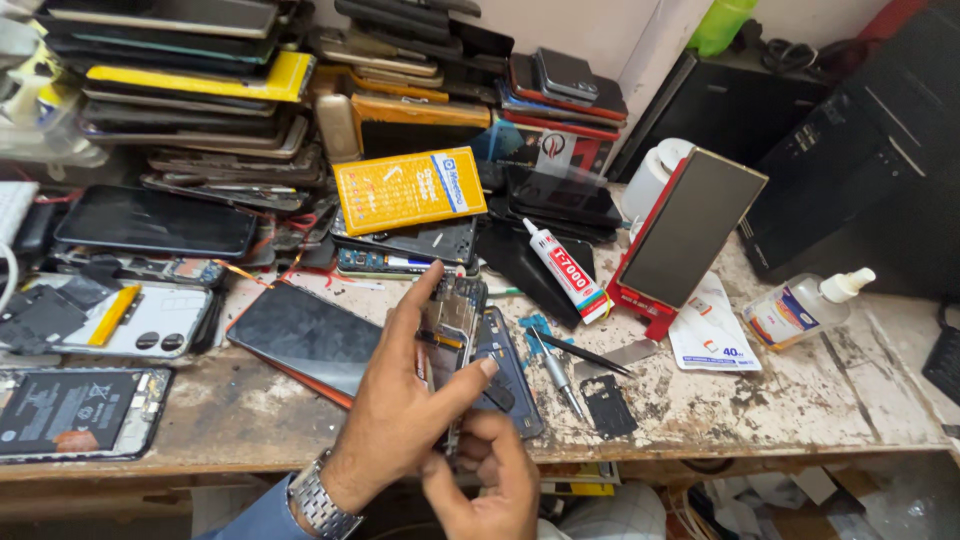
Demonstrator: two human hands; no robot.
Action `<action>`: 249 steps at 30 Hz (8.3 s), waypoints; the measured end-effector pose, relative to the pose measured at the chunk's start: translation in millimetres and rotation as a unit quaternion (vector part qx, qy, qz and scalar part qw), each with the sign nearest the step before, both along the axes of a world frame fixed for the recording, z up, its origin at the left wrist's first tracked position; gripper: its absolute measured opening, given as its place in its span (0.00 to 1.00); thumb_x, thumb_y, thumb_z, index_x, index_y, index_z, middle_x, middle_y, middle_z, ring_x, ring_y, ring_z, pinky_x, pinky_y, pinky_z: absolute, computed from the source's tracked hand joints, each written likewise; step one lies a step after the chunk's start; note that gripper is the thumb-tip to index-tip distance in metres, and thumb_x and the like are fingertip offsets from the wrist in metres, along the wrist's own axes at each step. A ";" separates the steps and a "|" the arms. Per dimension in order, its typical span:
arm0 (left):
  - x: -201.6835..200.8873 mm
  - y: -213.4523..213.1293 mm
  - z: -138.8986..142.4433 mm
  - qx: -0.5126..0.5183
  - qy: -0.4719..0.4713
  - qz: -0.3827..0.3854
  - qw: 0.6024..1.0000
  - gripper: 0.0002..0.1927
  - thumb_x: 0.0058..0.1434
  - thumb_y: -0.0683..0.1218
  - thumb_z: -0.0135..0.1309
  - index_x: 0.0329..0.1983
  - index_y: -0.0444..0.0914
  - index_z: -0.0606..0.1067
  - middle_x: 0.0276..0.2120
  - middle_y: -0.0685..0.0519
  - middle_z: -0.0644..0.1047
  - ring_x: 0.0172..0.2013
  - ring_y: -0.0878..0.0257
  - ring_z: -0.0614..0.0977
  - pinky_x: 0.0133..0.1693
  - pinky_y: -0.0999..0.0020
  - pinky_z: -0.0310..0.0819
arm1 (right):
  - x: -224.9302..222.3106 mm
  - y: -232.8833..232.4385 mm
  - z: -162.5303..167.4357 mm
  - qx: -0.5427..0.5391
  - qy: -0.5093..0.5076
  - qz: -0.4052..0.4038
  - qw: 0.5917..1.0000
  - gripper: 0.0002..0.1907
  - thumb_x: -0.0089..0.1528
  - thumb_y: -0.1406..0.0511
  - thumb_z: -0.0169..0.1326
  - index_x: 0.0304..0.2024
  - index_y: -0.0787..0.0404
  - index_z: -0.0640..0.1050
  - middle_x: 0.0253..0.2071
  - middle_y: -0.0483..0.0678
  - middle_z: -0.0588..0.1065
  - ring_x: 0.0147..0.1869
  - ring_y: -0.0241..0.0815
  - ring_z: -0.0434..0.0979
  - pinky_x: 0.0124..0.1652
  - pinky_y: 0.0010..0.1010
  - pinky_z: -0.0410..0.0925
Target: The person holds a replacement phone display/battery unit labeled 'Original Combo' and connects it to a charging cable to test it. They then pick up a disassembled smartphone, manipulate its internal components, and use tweezers to work on small parts at the workbench.
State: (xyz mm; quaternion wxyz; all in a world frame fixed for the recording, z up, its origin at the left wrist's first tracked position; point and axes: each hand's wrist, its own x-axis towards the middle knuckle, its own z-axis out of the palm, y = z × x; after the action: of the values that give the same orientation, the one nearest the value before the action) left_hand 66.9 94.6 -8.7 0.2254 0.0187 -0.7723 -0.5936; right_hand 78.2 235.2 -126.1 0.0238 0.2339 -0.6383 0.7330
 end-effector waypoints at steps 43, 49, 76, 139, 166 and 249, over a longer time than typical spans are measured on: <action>17.4 -18.7 -12.4 0.365 -0.206 -0.327 0.847 0.40 0.60 0.45 0.53 0.77 0.42 0.56 0.62 0.44 0.70 0.41 0.60 0.81 0.31 0.69 0.83 | -67.2 30.5 126.2 0.163 0.237 -0.032 0.957 0.10 0.61 0.80 0.51 0.42 0.64 0.77 0.43 0.50 0.79 0.49 0.42 0.83 0.50 0.30 0.73; 18.1 -18.1 -13.5 0.363 -0.200 -0.330 0.848 0.40 0.60 0.45 0.53 0.77 0.42 0.56 0.64 0.45 0.69 0.41 0.60 0.81 0.30 0.68 0.83 | -66.3 30.0 124.9 0.154 0.257 -0.037 0.953 0.11 0.61 0.80 0.51 0.42 0.64 0.77 0.44 0.51 0.80 0.50 0.43 0.84 0.51 0.30 0.74; 16.3 -23.9 -19.0 0.383 -0.192 -0.351 0.832 0.40 0.61 0.43 0.53 0.77 0.40 0.55 0.67 0.47 0.66 0.44 0.60 0.82 0.34 0.68 0.84 | -68.1 27.2 126.6 0.238 0.336 -0.052 0.910 0.10 0.57 0.81 0.54 0.36 0.64 0.75 0.43 0.52 0.78 0.48 0.45 0.82 0.48 0.32 0.74; 40.6 -44.1 -36.4 0.467 -0.238 -0.388 0.758 0.41 0.62 0.42 0.54 0.78 0.38 0.54 0.66 0.43 0.68 0.49 0.55 0.82 0.44 0.64 0.84 | -62.2 42.7 122.8 0.238 0.338 0.103 0.904 0.16 0.56 0.73 0.67 0.46 0.62 0.79 0.46 0.50 0.78 0.48 0.44 0.82 0.46 0.30 0.74; 43.6 -55.5 -31.2 0.406 -0.192 -0.356 0.820 0.40 0.63 0.42 0.56 0.79 0.38 0.57 0.65 0.44 0.71 0.55 0.64 0.77 0.50 0.74 0.76 | -69.7 55.3 137.0 0.263 0.263 0.182 0.910 0.13 0.55 0.77 0.61 0.41 0.63 0.81 0.41 0.48 0.82 0.46 0.41 0.86 0.46 0.28 0.76; 20.6 -24.1 -23.9 0.135 -0.001 0.005 0.991 0.52 0.55 0.54 0.63 0.75 0.31 0.52 0.61 0.40 0.66 0.61 0.53 0.75 0.61 0.62 0.70 | -33.7 20.1 62.6 0.131 -0.136 0.070 0.979 0.36 0.61 0.80 0.55 0.71 0.66 0.64 0.44 0.58 0.74 0.42 0.35 0.76 0.39 0.23 0.71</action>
State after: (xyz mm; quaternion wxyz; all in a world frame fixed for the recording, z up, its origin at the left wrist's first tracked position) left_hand 87.5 70.4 -32.6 0.2233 0.0534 -0.6852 -0.6912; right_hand 44.5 255.4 -63.5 -0.1457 0.1775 -0.7081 0.6677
